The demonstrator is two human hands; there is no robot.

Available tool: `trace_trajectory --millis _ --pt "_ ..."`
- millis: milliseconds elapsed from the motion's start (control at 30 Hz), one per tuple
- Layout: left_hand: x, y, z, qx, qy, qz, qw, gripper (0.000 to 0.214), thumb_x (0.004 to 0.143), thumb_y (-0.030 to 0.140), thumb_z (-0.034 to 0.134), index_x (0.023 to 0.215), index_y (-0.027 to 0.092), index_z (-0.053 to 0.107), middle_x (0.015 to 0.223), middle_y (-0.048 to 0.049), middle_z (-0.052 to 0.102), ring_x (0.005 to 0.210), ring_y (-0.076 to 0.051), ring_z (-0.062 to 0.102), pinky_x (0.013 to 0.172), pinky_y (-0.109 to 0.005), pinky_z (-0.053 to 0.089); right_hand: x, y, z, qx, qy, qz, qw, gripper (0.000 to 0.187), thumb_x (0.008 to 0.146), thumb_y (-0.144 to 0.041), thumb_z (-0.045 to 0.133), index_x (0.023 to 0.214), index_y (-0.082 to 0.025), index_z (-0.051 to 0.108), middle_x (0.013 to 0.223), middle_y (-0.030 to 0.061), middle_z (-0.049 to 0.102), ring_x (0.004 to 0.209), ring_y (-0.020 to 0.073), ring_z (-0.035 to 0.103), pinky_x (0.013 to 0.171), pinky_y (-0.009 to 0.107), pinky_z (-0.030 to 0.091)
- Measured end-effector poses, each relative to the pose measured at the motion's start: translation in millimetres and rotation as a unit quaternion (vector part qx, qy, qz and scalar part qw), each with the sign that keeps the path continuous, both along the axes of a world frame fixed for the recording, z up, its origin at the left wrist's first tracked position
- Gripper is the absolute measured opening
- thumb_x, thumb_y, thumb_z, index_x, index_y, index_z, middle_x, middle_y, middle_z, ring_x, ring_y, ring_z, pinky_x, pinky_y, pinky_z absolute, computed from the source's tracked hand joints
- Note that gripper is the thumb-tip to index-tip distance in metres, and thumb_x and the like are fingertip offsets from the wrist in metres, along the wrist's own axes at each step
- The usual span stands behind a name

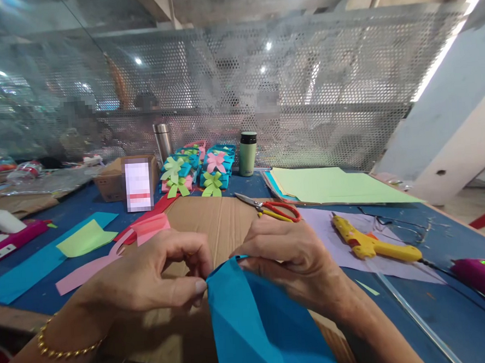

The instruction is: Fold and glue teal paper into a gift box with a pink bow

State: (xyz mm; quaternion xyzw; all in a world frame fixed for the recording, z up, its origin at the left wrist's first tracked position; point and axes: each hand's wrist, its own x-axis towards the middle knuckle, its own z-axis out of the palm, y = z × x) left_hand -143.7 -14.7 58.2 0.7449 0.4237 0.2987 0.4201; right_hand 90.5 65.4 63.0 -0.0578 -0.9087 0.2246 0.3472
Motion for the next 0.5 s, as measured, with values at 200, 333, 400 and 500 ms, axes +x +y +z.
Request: trace_trajectory --millis 200,333,400,500 --pt "0.3 1.4 -2.1 0.009 0.024 0.012 1.0 0.009 0.082 0.012 0.057 0.079 0.019 0.061 0.062 0.0052 0.064 0.058 -0.008 0.061 0.052 -0.017 0.04 -1.0 4.8 -4.6 -0.015 -0.002 0.015 1.0 0.018 0.096 -0.027 0.061 0.087 -0.017 0.073 0.071 0.005 0.066 0.065 0.0136 0.058 0.06 0.027 0.044" --pt "0.4 0.6 -1.2 0.008 0.02 0.017 1.0 0.01 0.079 0.009 0.056 0.076 0.018 0.059 0.06 0.0058 0.061 0.055 -0.007 0.059 0.048 -0.015 0.037 -1.5 5.7 -6.0 -0.018 0.001 0.025 1.0 0.019 0.097 -0.028 0.061 0.089 -0.016 0.074 0.072 0.0055 0.067 0.065 0.0133 0.058 0.061 0.026 0.044" --pt "0.2 0.3 -0.7 -0.009 0.015 0.012 1.0 0.012 0.079 0.007 0.056 0.076 0.018 0.058 0.059 0.0057 0.061 0.054 -0.008 0.059 0.047 -0.015 0.038 -1.5 5.4 -4.9 -0.017 0.003 0.029 0.999 0.02 0.097 -0.029 0.06 0.091 -0.016 0.075 0.072 0.0057 0.067 0.065 0.0133 0.059 0.062 0.027 0.045" --pt "-0.6 0.9 0.3 -0.033 -0.01 -0.001 0.999 0.008 0.085 0.012 0.055 0.083 0.018 0.058 0.066 0.0032 0.065 0.058 -0.01 0.062 0.051 -0.017 0.044 -0.7 4.6 -2.3 -0.021 -0.005 0.028 0.999 0.026 0.099 -0.033 0.057 0.092 -0.016 0.075 0.071 0.006 0.066 0.064 0.0134 0.058 0.061 0.026 0.045"
